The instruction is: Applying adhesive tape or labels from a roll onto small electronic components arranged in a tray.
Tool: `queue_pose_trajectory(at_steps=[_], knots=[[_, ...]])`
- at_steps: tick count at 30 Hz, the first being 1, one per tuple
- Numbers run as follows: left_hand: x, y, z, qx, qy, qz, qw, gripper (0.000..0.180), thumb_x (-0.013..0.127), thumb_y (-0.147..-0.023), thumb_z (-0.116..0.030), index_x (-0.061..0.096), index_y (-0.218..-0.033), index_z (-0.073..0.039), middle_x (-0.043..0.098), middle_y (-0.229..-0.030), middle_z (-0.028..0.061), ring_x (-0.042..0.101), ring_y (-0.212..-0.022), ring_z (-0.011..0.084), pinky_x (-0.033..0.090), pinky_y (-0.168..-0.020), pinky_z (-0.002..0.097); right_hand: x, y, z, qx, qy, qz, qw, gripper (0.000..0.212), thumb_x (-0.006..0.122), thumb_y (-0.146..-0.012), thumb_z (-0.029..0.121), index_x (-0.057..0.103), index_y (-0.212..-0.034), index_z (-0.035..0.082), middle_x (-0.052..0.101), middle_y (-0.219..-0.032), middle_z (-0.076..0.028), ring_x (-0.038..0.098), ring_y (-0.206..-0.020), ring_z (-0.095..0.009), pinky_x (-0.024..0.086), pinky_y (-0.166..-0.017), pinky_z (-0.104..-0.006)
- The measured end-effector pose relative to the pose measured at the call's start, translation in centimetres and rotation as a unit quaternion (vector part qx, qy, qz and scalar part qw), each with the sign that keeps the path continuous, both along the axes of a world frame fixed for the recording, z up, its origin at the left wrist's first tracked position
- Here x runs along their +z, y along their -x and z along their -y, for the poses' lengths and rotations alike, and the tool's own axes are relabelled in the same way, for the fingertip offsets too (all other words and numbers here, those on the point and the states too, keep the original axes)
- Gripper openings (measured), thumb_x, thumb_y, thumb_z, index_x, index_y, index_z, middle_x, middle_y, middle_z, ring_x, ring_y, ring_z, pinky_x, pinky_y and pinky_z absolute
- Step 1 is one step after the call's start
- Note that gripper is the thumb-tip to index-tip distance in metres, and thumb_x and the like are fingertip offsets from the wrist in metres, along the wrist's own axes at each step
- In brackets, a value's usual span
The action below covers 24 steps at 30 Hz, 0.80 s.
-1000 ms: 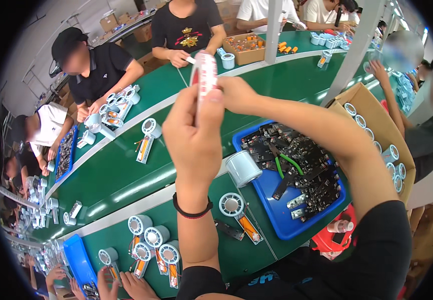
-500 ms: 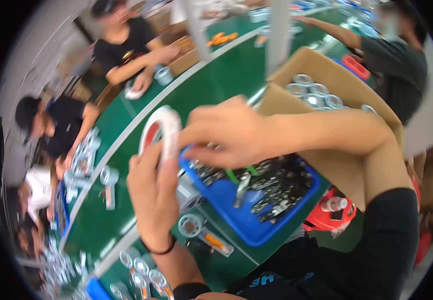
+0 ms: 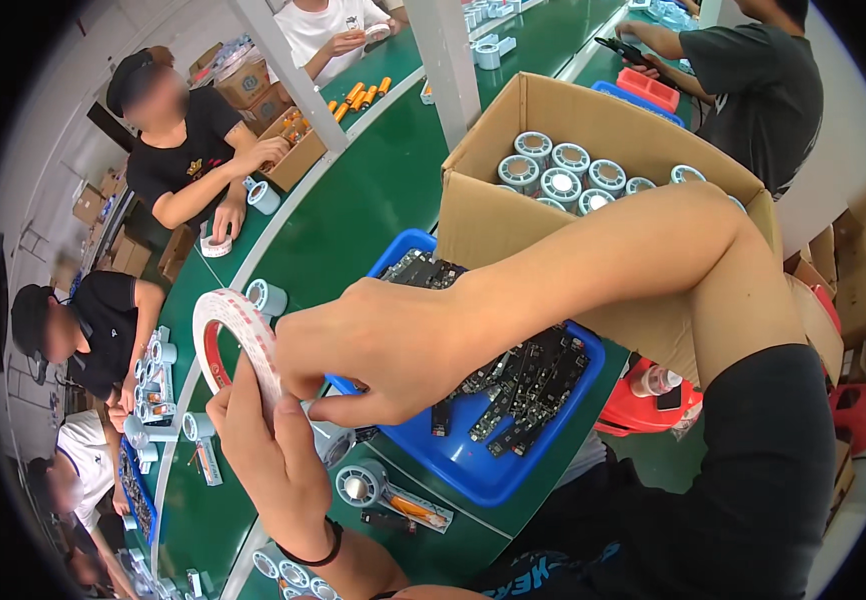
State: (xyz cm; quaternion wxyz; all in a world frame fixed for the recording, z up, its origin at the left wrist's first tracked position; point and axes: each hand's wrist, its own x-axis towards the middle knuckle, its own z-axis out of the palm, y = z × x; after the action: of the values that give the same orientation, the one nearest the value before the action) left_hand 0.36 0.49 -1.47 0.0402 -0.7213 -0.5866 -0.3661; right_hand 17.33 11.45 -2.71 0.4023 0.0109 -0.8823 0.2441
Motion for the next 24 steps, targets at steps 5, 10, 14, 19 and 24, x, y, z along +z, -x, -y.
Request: queue_pose_trajectory(at_steps=[5, 10, 14, 19, 24], knots=[[0.2, 0.3, -0.2, -0.005, 0.004, 0.001, 1.0, 0.044, 0.057, -0.086, -0.013, 0.057, -0.126, 0.006, 0.066, -0.091, 0.0132, 0.058, -0.079, 0.0283, 0.036, -0.09, 0.0395, -0.4, 0.3, -0.3, 0.002, -0.016, -0.021, 1.0, 0.025, 0.077, -0.077, 0.011, 0.06, -0.096, 0.009, 0.059, -0.093, -0.004, 0.059, -0.061, -0.017, 0.047, -0.047, -0.0291], [0.2, 0.2, -0.2, 0.026, 0.022, -0.023, 0.999, 0.04, 0.06, -0.089, -0.014, 0.058, -0.125, 0.005, 0.065, -0.089, 0.0133, 0.059, -0.079, 0.0276, 0.037, -0.09, 0.0393, -0.3, 0.5, -1.1, -0.046, -0.034, -0.021, 0.998, 0.027, 0.077, -0.076, 0.007, 0.06, -0.096, 0.008, 0.058, -0.094, -0.005, 0.061, -0.065, -0.017, 0.049, -0.05, -0.0287], [0.0, 0.1, -0.2, 0.016, 0.03, -0.028, 0.999, 0.04, 0.062, -0.09, -0.015, 0.058, -0.125, 0.004, 0.065, -0.088, 0.0138, 0.06, -0.079, 0.0278, 0.037, -0.089, 0.0391, -0.5, 0.5, -1.2, -0.03, -0.052, -0.031, 0.998, 0.026, 0.077, -0.076, 0.005, 0.06, -0.096, 0.007, 0.058, -0.095, -0.006, 0.062, -0.067, -0.016, 0.05, -0.052, -0.0278], [0.3, 0.0, -0.2, -0.002, 0.026, -0.018, 0.999, 0.042, 0.064, -0.089, -0.014, 0.057, -0.126, 0.004, 0.065, -0.088, 0.0144, 0.059, -0.079, 0.0293, 0.038, -0.089, 0.0394, -0.3, 0.4, -1.3, -0.015, -0.015, -0.015, 1.0, 0.02, 0.075, -0.075, 0.002, 0.061, -0.089, 0.007, 0.058, -0.096, -0.006, 0.062, -0.067, -0.016, 0.049, -0.052, -0.0265], [0.2, 0.4, 0.0, -0.032, 0.009, -0.017, 0.999, 0.044, 0.065, -0.086, -0.012, 0.057, -0.126, 0.004, 0.065, -0.088, 0.0145, 0.059, -0.079, 0.0305, 0.038, -0.089, 0.0399, -0.6, 0.6, -1.0, 0.008, 0.03, -0.04, 0.999, 0.018, 0.074, -0.074, -0.001, 0.059, -0.081, 0.007, 0.058, -0.095, -0.006, 0.06, -0.065, -0.017, 0.048, -0.051, -0.0261]])
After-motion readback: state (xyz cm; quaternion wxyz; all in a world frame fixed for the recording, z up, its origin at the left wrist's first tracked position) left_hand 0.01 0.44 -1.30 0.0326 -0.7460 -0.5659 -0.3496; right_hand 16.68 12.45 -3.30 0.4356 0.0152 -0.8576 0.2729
